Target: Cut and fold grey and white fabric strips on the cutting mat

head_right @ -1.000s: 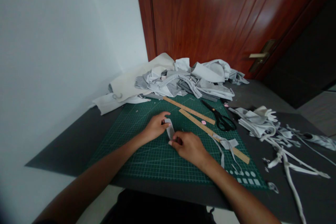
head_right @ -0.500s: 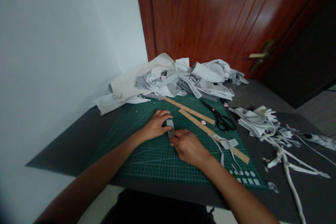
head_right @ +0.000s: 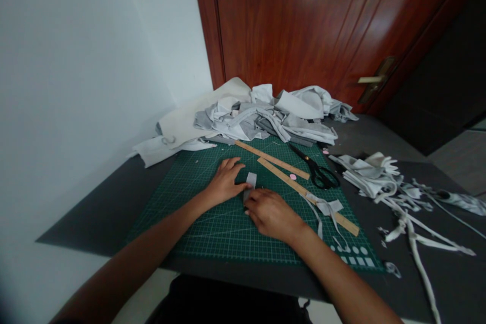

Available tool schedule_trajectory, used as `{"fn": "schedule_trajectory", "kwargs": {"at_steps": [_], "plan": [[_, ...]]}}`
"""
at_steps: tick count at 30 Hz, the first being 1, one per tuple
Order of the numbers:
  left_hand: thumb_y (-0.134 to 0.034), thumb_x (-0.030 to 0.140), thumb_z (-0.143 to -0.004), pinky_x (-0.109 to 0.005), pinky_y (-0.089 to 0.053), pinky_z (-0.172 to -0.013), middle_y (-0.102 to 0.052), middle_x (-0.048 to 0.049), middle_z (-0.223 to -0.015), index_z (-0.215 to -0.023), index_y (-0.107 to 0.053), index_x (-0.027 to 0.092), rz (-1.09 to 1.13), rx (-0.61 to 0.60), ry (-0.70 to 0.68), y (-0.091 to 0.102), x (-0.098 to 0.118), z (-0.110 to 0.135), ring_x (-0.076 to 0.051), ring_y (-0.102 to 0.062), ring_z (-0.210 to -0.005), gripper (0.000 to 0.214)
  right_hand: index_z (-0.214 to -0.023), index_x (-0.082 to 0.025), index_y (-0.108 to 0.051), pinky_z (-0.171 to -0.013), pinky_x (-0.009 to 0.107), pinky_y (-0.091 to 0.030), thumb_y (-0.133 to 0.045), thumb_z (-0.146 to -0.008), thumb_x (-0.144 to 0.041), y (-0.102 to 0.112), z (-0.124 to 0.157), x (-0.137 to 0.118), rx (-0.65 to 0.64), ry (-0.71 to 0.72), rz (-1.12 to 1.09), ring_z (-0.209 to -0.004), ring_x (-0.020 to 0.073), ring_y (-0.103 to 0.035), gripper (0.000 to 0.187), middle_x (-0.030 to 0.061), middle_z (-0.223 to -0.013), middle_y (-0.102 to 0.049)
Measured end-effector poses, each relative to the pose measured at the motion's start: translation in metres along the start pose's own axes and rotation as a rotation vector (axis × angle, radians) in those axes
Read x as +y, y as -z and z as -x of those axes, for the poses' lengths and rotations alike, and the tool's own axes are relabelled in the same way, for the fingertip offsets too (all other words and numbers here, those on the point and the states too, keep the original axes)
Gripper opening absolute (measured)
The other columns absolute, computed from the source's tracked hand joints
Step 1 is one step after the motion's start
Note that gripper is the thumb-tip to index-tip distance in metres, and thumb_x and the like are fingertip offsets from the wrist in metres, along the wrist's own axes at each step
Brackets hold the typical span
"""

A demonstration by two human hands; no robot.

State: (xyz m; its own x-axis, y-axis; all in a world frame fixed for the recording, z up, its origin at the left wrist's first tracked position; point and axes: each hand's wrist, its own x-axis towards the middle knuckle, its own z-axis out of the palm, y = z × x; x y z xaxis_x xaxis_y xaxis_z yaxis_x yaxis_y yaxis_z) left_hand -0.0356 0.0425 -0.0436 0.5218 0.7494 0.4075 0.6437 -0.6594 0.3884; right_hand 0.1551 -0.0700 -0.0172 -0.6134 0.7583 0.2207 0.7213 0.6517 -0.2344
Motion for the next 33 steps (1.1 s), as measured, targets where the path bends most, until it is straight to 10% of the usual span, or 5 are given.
{"fn": "schedule_trajectory", "kwargs": {"at_steps": [5, 12, 33], "plan": [[-0.083, 0.031, -0.077, -0.049, -0.037, -0.115, -0.052, -0.0119, -0.139, -0.126, -0.064, 0.021, 0.071, 0.064, -0.051, 0.003, -0.003, -0.001, -0.033, -0.042, -0.133, 0.053, -0.104, -0.018, -0.071, -0.09, 0.04, -0.05, -0.056, -0.1, -0.023, 0.005, 0.0, 0.001, -0.017, -0.01, 0.014, -0.098, 0.0262, -0.066, 0.016, 0.0096, -0.104, -0.071], [-0.069, 0.02, -0.091, -0.038, -0.044, -0.102, -0.069, -0.0038, -0.112, -0.098, -0.074, 0.023, 0.171, -0.232, -0.397, 0.013, 0.001, -0.004, -0.022, -0.055, -0.112, 0.009, -0.098, -0.017, -0.072, -0.082, 0.035, -0.048, -0.055, -0.099, -0.015, 0.011, 0.001, 0.012, -0.035, 0.003, 0.042, -0.088, 0.0229, -0.066, 0.017, 0.0071, -0.095, -0.071], [-0.058, 0.015, -0.093, -0.037, -0.045, -0.102, -0.066, -0.0046, -0.118, -0.116, -0.067, 0.022, 0.027, -0.306, -0.397, 0.015, 0.017, 0.003, -0.022, -0.054, -0.114, 0.025, -0.101, -0.016, -0.071, -0.088, 0.038, -0.046, -0.054, -0.1, -0.023, 0.014, 0.001, 0.005, -0.065, 0.048, 0.049, -0.094, 0.0244, -0.064, 0.019, 0.0104, -0.101, -0.071]]}}
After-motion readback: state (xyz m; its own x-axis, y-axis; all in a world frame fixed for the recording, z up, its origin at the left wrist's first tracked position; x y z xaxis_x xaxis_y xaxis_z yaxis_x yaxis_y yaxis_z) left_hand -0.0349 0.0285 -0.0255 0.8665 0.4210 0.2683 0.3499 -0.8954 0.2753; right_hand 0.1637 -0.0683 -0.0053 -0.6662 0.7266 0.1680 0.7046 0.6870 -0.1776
